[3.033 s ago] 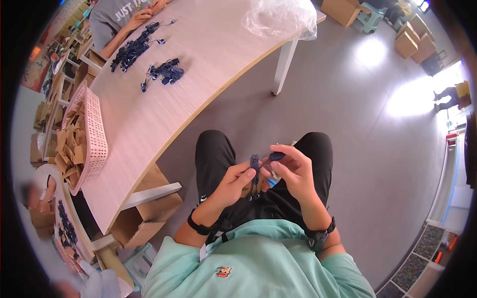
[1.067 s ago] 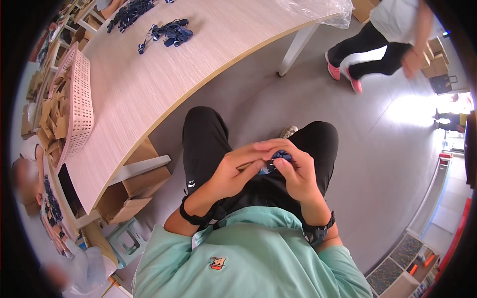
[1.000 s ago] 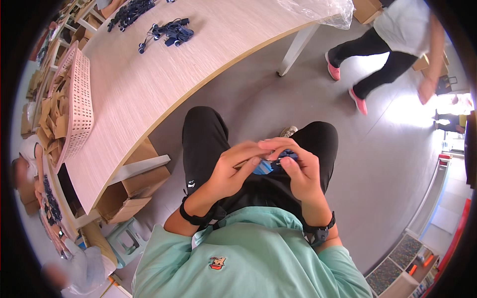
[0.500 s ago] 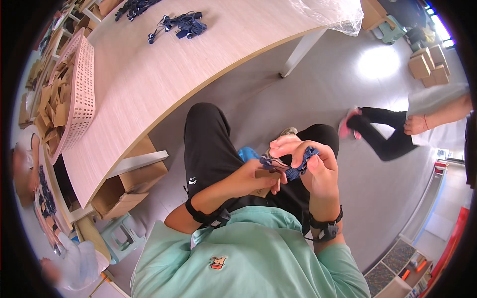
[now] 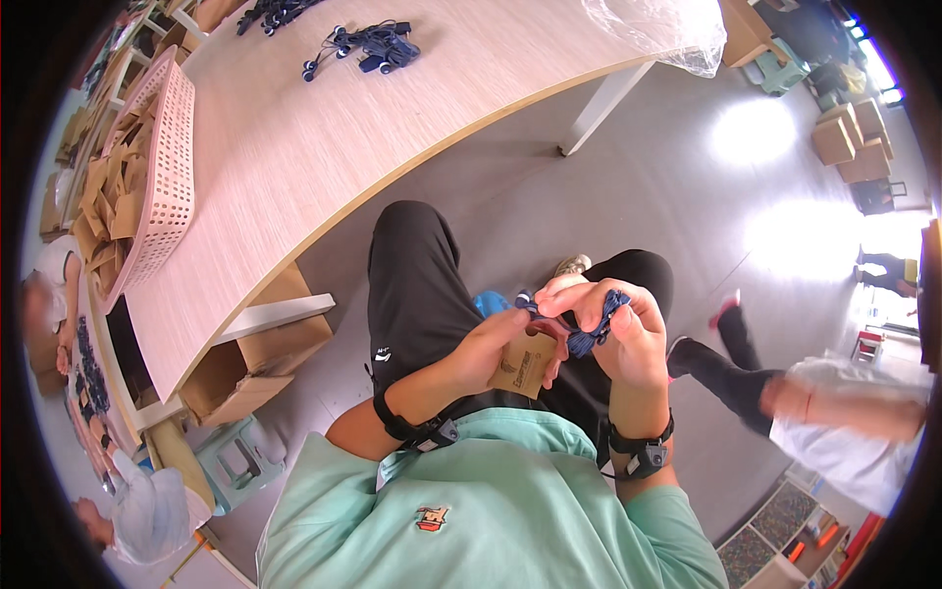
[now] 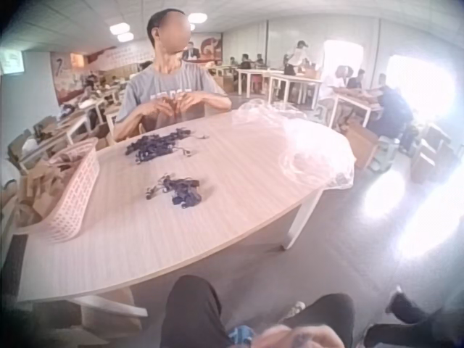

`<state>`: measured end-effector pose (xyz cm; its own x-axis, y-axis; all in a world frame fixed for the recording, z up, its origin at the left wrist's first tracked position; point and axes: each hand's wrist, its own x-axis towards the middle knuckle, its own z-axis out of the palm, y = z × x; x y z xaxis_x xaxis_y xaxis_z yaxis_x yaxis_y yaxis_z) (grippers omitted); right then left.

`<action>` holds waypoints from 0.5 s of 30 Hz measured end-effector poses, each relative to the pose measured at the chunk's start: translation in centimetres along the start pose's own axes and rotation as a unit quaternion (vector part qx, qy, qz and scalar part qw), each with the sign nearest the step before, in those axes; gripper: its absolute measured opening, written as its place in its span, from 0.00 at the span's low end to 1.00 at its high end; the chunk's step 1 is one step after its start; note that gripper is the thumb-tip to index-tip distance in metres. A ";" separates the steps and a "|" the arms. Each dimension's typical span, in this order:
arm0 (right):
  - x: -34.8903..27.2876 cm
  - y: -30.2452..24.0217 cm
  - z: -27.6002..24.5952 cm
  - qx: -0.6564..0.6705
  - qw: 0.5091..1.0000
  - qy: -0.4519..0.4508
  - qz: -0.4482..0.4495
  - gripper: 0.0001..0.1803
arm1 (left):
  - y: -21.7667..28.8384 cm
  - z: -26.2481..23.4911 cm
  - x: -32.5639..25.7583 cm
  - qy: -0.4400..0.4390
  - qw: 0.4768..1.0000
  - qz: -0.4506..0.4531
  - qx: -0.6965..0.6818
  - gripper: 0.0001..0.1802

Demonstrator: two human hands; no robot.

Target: Manually inserting earbuds into small cardboard holders at a factory workstation.

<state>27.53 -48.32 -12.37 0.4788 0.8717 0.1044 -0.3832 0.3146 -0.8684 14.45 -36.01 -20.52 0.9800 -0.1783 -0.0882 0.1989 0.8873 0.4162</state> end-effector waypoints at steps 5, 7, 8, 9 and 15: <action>0.0 0.5 -0.8 -0.006 1.000 -0.023 -0.005 0.23 | -0.1 0.5 0.0 0.038 0.998 0.032 0.042 0.16; 0.0 0.6 -0.9 0.001 1.000 -0.010 -0.005 0.22 | -0.4 0.3 0.0 0.039 0.996 0.049 0.057 0.14; 0.0 0.7 -1.0 0.002 1.000 -0.010 -0.004 0.22 | -0.6 0.0 0.1 0.021 0.996 0.066 0.055 0.13; 0.0 0.8 -1.2 0.002 1.000 -0.005 -0.004 0.22 | -0.7 -0.2 0.2 0.002 0.995 0.083 0.054 0.13; 0.1 0.8 -1.2 0.003 1.000 0.008 -0.002 0.22 | -0.1 0.3 0.3 0.048 0.990 0.062 0.120 0.14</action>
<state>28.19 -48.37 -13.65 0.4928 0.8643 0.1007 -0.3860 0.3208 -0.8649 14.73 -36.23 -20.33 0.9944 -0.0222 -0.1034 0.0828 0.7715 0.6308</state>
